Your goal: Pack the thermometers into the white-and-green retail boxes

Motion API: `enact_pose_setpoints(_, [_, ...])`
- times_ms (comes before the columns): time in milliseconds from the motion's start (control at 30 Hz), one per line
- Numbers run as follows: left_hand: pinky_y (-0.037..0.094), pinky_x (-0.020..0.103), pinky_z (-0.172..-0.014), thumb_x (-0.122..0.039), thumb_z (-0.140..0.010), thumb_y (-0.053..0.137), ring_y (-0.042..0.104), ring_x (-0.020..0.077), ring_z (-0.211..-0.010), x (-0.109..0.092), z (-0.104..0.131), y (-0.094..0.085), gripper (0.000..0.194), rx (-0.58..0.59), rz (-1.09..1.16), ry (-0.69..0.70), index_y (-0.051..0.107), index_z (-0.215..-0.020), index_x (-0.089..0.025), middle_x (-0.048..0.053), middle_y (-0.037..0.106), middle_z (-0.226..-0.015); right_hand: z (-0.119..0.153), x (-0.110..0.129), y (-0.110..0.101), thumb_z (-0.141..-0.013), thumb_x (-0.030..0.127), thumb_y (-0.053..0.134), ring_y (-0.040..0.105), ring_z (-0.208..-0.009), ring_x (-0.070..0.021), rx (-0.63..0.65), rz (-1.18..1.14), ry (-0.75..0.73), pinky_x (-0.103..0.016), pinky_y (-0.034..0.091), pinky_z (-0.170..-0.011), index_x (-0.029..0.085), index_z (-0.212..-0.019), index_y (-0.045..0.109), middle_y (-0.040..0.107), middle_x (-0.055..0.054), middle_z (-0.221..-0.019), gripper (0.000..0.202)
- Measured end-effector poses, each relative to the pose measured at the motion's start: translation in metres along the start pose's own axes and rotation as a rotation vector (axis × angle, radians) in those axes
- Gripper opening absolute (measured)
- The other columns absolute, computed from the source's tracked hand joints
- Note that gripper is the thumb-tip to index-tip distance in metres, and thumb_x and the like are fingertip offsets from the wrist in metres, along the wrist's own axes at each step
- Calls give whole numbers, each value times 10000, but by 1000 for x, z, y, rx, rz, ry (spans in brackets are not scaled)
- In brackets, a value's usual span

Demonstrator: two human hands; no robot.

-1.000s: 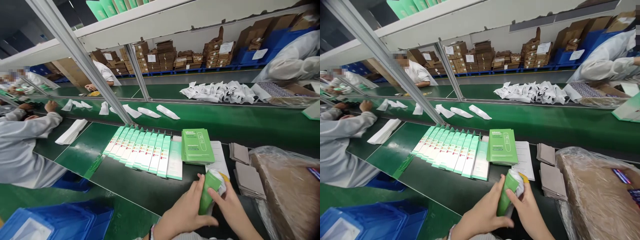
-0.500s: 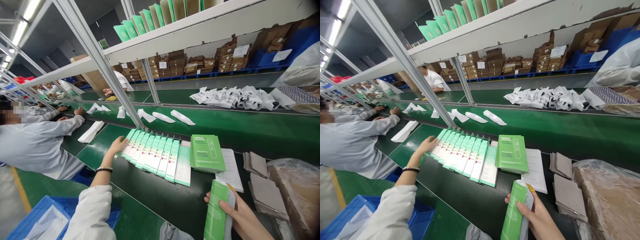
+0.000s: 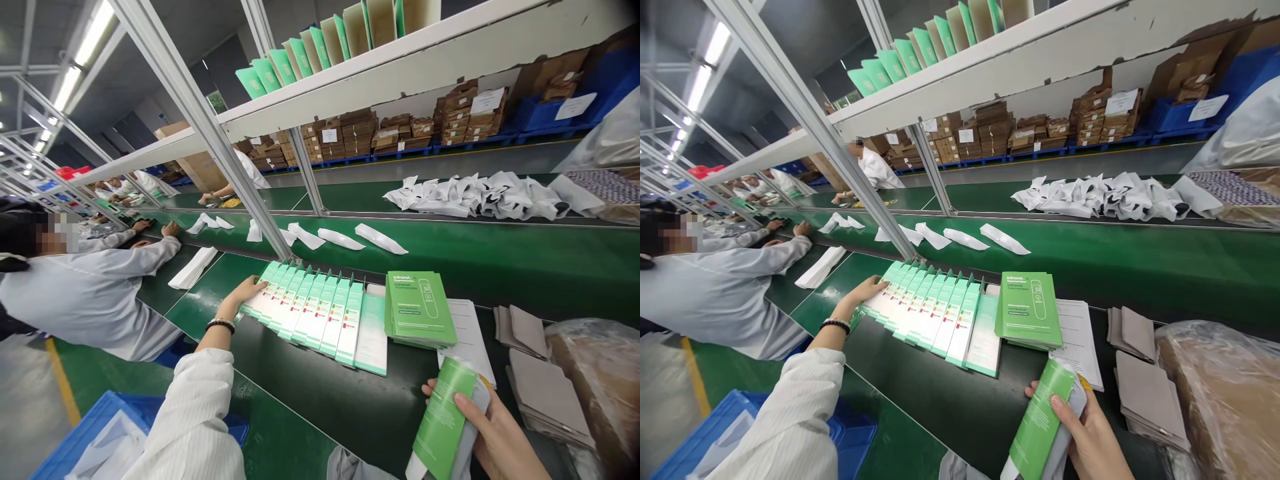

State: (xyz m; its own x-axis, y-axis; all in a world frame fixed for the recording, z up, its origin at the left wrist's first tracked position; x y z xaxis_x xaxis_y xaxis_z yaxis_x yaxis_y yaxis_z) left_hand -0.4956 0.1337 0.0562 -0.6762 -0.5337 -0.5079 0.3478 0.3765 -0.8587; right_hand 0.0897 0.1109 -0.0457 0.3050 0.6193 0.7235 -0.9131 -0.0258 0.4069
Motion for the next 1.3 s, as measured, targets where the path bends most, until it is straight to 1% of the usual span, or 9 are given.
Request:
enact_pose_setpoints(167, [553, 446, -861, -457, -889, 635, 669, 259, -983, 7, 25, -41, 420, -49, 73, -71, 609, -1145, -125, 91, 683, -1101, -1, 19, -23, -657, 504, 852, 669, -1117, -336, -73, 17, -116, -382, 605, -806, 255, -1346, 442, 756, -123, -1098, 840])
enact_pose_setpoints(233, [545, 470, -875, -573, -818, 625, 646, 341, -1068, 7, 56, -61, 665, -98, 140, -44, 509, -1274, -102, 145, 683, -1170, 2, 33, -33, -662, 485, 853, 682, -1087, -334, -118, 40, -208, -381, 605, -790, 268, -1287, 471, 769, -104, -1047, 764])
enact_pose_setpoints(300, [571, 437, -840, -678, -831, 474, 661, 335, -1073, -3, 99, -66, 738, -63, 238, 34, 426, -1356, -161, 129, 689, -1222, 7, 47, -35, -679, 465, 846, 699, -1039, -336, -145, 59, -283, -407, 601, -789, 276, -1241, 484, 776, -89, -992, 694])
enact_pose_setpoints(400, [591, 412, -834, -657, -755, 611, 684, 342, -1069, -52, 181, -43, 745, 128, 332, 280, 436, -1360, -258, 87, 725, -1187, 17, 70, -21, -729, 424, 820, 713, -1000, -332, -91, 29, -364, -446, 594, -809, 267, -1217, 502, 773, -91, -991, 603])
enact_pose_setpoints(500, [583, 377, -895, -420, -739, 723, 673, 311, -1125, -127, 268, 11, 738, 302, 28, 614, 392, -1388, -305, 62, 659, -1313, 30, 90, -3, -782, 417, 779, 718, -998, -314, 2, -71, -388, -448, 591, -850, 228, -1164, 566, 766, -108, -1035, 477])
enact_pose_setpoints(633, [590, 413, -890, -228, -733, 643, 691, 311, -1086, -204, 339, 72, 699, 325, -57, 909, 370, -1376, -260, 99, 676, -1269, 47, 113, 5, -850, 428, 711, 710, -1038, -289, 37, -148, -422, -416, 597, -873, 211, -1131, 605, 759, -104, -1067, 371])
enact_pose_setpoints(833, [596, 463, -844, -225, -708, 645, 688, 344, -1055, -236, 363, 106, 765, 227, 68, 1004, 317, -1400, -231, 151, 680, -1219, 39, 117, -3, -800, 359, 777, 713, -1021, -321, 0, -89, -438, -457, 612, -821, 229, -1120, 540, 767, -86, -974, 418])
enact_pose_setpoints(1033, [583, 444, -854, -242, -774, 629, 670, 323, -1102, -259, 371, 128, 699, 262, 210, 886, 325, -1403, -248, 133, 658, -1253, 50, 118, -5, -810, 412, 748, 692, -1069, -329, -36, -27, -637, -495, 588, -865, 281, -1184, 461, 746, -73, -1044, 489])
enact_pose_setpoints(1300, [575, 431, -861, -259, -791, 618, 654, 306, -1137, -277, 374, 148, 665, 333, 270, 792, 336, -1392, -280, 101, 642, -1282, 58, 124, -42, -847, 441, 695, 678, -1091, -298, -211, 115, -733, -461, 557, -922, 268, -1197, 461, 719, -74, -1136, 455])
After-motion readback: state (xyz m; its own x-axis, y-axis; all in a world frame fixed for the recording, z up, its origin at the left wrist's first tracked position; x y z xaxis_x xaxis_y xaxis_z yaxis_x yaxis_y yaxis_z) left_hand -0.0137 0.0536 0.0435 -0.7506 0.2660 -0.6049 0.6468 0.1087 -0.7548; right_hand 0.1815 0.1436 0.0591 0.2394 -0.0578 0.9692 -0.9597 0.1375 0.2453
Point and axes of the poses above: each hand's wrist, its own z-axis away from the middle knuckle, its own y-axis out of the palm, x = y × z, the point moved 10 cm from there along -z, towards the middle knuckle
